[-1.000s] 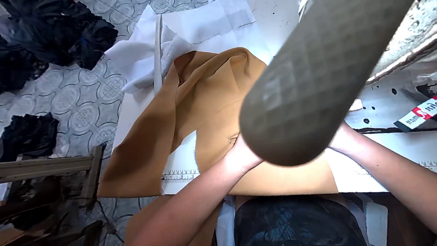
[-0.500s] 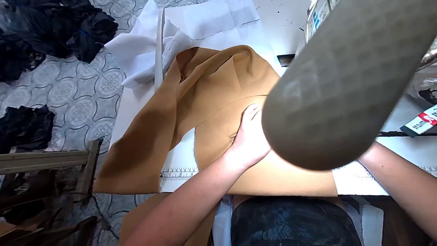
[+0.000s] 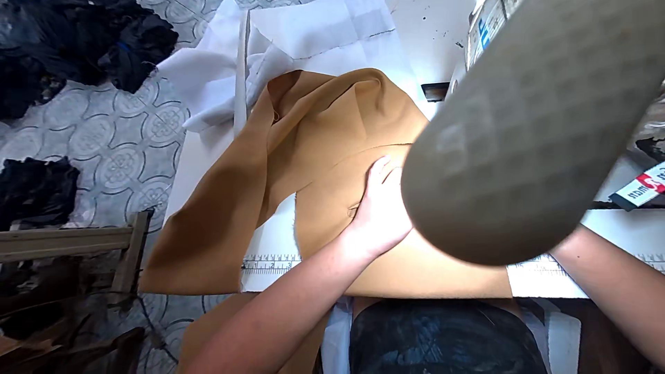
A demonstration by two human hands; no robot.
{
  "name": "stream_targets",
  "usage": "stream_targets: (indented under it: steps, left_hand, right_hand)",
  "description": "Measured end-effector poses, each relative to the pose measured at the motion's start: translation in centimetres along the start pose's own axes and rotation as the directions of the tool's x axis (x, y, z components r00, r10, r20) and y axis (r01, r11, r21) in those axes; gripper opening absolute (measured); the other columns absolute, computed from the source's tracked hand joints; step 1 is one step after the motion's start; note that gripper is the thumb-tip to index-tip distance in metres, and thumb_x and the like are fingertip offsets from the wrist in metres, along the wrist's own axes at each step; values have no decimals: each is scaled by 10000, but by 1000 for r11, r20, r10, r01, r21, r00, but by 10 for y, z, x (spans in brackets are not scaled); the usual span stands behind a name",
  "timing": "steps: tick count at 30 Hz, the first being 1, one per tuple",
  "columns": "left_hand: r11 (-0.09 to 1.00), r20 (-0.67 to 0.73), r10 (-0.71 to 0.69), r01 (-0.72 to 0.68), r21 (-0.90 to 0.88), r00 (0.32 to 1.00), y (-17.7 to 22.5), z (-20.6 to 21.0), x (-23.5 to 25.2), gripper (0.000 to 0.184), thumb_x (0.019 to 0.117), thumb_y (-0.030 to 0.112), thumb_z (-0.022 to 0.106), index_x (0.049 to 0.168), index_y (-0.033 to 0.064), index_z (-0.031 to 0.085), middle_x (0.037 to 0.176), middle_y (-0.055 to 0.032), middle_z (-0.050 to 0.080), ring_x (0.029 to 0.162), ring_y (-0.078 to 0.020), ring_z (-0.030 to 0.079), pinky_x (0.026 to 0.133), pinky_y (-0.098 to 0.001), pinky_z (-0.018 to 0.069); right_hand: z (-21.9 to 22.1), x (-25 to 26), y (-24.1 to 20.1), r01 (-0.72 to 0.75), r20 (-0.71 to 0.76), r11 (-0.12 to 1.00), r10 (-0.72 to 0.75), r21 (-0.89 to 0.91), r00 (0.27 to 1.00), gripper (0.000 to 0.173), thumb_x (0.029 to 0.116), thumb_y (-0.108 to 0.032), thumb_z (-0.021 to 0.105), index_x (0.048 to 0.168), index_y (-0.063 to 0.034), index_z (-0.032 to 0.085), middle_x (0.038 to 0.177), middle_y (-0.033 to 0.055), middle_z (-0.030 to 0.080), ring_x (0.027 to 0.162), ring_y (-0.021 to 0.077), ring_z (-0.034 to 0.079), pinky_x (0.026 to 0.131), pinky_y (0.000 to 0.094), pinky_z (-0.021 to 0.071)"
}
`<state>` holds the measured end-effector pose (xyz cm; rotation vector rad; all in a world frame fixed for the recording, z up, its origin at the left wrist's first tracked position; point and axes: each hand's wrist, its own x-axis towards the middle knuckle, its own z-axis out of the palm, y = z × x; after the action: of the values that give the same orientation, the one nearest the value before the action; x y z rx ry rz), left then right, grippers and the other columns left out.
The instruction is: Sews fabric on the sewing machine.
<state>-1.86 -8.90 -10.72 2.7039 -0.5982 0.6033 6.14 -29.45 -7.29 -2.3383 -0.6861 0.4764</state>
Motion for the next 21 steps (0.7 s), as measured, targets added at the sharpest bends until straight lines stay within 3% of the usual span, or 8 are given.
stream_targets:
  steps: [2, 5, 10, 13, 15, 21]
  left_hand:
    - [1000, -14, -2, 2, 1, 1000, 0, 0, 1, 187, 953, 259, 653, 858, 151, 772, 865, -42, 709, 911, -235, 680, 1104, -559, 348]
    - [1000, -7, -5, 6, 2, 1000, 0, 0, -1, 186, 958, 262, 653, 863, 154, 770, 868, -35, 707, 930, -224, 677, 1119, -555, 332]
    - [1000, 1, -19, 19, -9, 1000, 0, 1, -3, 169, 967, 264, 644, 928, 178, 784, 856, -32, 693, 928, -226, 670, 1120, -586, 308]
    - [1000, 20, -4, 4, -8, 1000, 0, 2, -5, 178, 967, 250, 633, 974, 199, 803, 849, -35, 685, 918, -235, 672, 1095, -627, 309]
    - [1000, 15, 5, -5, -16, 1000, 1, 2, -6, 196, 975, 246, 617, 974, 183, 803, 860, -46, 689, 925, -248, 678, 1093, -642, 308]
    - [999, 20, -17, 18, -39, 1000, 0, 3, -6, 208, 991, 261, 606, 967, 133, 767, 921, -51, 720, 990, -237, 696, 1147, -637, 287]
  right_hand:
    - [-4, 2, -1, 31, 56, 992, -24, -123, 998, 154, 922, 36, 637, 1053, 58, 714, 1187, 240, 660, 1124, 390, 604, 958, 593, 443]
    - [0, 5, 12, 138, 89, 935, -115, -328, 989, 127, 909, -58, 640, 970, 15, 726, 1322, 223, 618, 1242, 397, 549, 1041, 571, 381]
    - [-2, 2, 13, 169, 66, 946, -157, -275, 985, 325, 871, -183, 702, 1141, -2, 712, 1330, 209, 613, 1275, 371, 537, 1065, 583, 364]
    - [-1, 1, 11, 186, 70, 933, -173, -307, 982, 253, 895, -137, 675, 1096, 12, 719, 1343, 203, 612, 1291, 364, 533, 1082, 571, 352]
    - [0, -7, 3, 199, 4, 935, -207, -294, 978, 227, 884, -25, 643, 1079, 61, 719, 1264, 248, 654, 1229, 404, 569, 1049, 560, 358]
    - [-2, -12, -3, 207, -1, 948, -213, -244, 977, 370, 866, -24, 652, 1221, 72, 684, 1351, 262, 623, 1282, 445, 545, 1081, 589, 341]
